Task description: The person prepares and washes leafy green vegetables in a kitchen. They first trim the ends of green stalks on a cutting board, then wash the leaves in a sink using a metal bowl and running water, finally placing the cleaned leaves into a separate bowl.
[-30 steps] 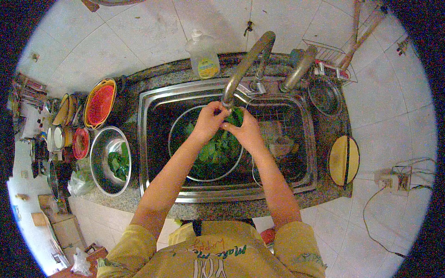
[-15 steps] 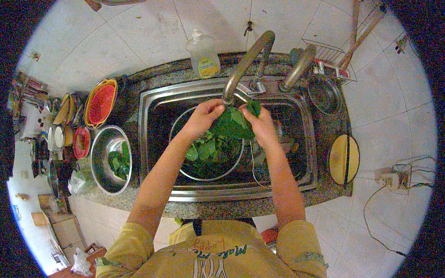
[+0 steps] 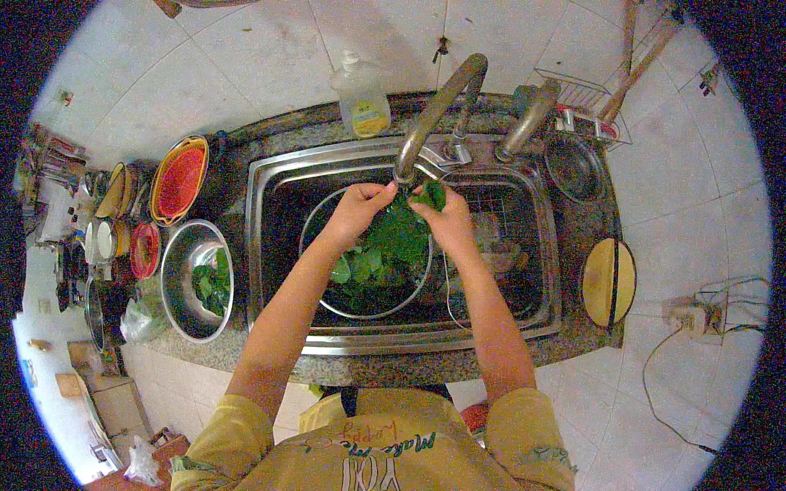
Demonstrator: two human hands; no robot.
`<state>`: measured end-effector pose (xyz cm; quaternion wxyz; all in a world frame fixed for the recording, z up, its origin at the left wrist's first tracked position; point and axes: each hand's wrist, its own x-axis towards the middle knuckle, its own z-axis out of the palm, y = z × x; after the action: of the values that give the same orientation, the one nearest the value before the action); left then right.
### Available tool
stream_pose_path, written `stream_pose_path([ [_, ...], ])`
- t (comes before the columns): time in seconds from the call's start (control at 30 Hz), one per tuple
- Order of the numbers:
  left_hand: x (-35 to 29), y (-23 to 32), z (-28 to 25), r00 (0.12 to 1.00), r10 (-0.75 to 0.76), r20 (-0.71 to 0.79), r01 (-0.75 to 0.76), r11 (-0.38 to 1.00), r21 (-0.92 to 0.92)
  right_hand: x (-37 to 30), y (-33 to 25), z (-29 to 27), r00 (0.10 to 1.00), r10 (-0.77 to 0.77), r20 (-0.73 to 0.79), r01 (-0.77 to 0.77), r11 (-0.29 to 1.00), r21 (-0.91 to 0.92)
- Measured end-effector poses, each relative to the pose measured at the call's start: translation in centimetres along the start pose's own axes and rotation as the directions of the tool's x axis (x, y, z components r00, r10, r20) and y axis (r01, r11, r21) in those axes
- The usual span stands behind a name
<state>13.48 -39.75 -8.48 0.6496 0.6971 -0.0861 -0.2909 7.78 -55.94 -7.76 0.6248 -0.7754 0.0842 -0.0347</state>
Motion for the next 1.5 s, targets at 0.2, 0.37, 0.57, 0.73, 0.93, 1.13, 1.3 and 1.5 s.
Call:
stream_pose_path([
  [0.2, -0.5, 0.5, -0.2, 0.944, 0.260, -0.204, -0.116, 0.840, 0.530, 0.6, 0.6, 0.0, 0.949, 0.303, 0.086, -0.315, 0.909, 0.273],
  [0.37, -0.5, 0.9, 0.8, 0.907, 0.357, -0.223, -0.219, 0.853, 0.474, 0.9, 2.2, 1.2, 0.966, 0.144, 0.214, -0.162, 0.984, 0.068],
  [0.57, -0.9, 1.6, 0.8, 0.914, 0.406, -0.015, -0.345, 0.794, 0.500, 0.8, -0.2, 2.4, 0.961, 0.042, 0.274, 0.085, 0.896, -0.436],
  [0.73, -1.3, 2.9, 0.0, 0.898, 0.438, -0.033, -0.359, 0.775, 0.521, 1.6, 2.8, 1.6, 0.947, 0.043, 0.319, 0.026, 0.978, -0.208],
  [0.93, -1.2, 2.7, 1.8, 0.816, 0.568, 0.112, -0.485, 0.565, 0.667, 0.1, 8.4, 2.5, 0.987, 0.142, 0.076, -0.106, 0.929, -0.355],
  [1.13, -0.9, 3.0, 5.4, 0.816, 0.576, -0.055, -0.317, 0.525, 0.790, -1.6, 20.1, 8.5, 0.984, 0.158, 0.082, -0.055, 0.708, -0.704],
  [1.3, -0.8, 2.0, 5.3, 0.741, 0.669, 0.059, -0.386, 0.352, 0.853, -6.1, 23.3, 11.8, 0.973, 0.132, 0.189, 0.051, 0.675, -0.736],
  [1.5, -2.0, -0.4, -0.1, 0.701, 0.706, -0.095, -0.321, 0.431, 0.843, -4.5, 16.8, 10.2, 0.897, 0.347, 0.275, 0.042, 0.550, -0.834],
])
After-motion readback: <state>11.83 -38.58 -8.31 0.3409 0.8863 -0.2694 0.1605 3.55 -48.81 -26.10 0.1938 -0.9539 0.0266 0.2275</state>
